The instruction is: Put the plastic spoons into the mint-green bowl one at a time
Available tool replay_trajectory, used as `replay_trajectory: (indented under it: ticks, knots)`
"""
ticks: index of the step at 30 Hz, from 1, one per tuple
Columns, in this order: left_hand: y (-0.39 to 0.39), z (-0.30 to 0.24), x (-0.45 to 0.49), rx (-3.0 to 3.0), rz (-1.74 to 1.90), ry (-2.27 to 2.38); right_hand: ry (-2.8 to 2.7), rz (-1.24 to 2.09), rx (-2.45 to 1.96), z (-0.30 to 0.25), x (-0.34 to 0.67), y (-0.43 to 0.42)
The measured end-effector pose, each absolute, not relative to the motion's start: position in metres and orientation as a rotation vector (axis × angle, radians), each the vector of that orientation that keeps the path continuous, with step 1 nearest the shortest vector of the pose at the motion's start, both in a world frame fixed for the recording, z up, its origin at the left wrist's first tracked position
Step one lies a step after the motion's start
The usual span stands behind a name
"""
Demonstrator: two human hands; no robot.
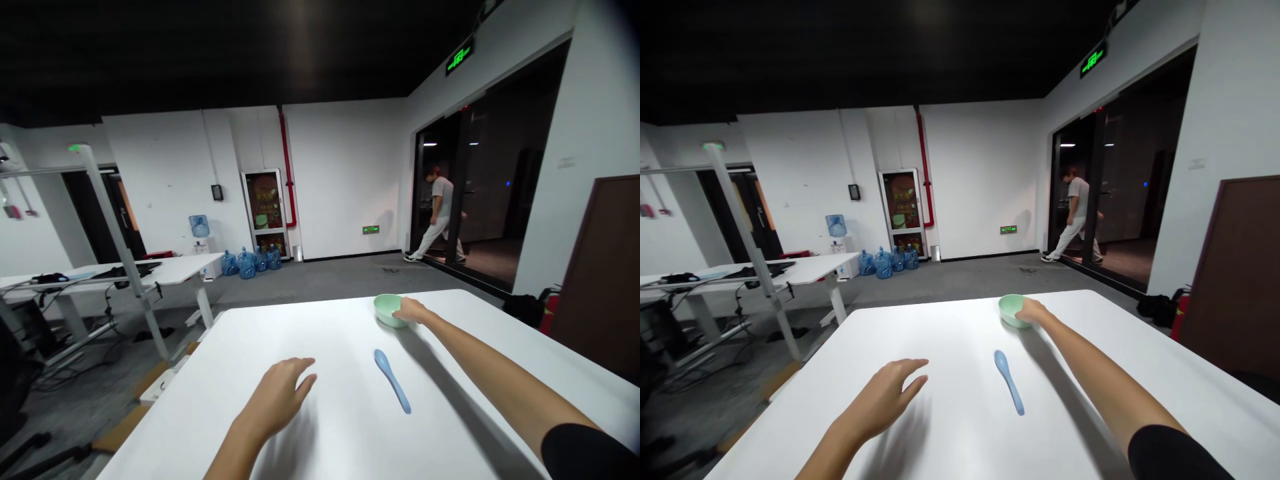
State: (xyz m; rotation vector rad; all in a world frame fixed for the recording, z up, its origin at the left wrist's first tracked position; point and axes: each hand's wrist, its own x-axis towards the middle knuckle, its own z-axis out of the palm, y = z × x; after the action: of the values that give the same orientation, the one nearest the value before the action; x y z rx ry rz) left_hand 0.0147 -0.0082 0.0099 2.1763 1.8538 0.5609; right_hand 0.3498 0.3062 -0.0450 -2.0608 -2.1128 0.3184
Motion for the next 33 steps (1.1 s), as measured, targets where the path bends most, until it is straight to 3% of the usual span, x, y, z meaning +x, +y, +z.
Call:
replay_trajectory:
  ticks: [9,20,33]
  knots:
    - [-0.006,0.005,0.012,2.173,0.544,1.863,-2.143,0.23,-2.007,-0.028,0.352,0.297]
    - [-0.005,0.005,0.012,2.23,0.543,1.869,-2.151,0.236,-1.892,0.012,0.423,0.209]
    - [-0.007,-0.001,0.008,2.232,0.582,1.829,-2.002,0.197,-2.167,-0.048,0.491,0.173]
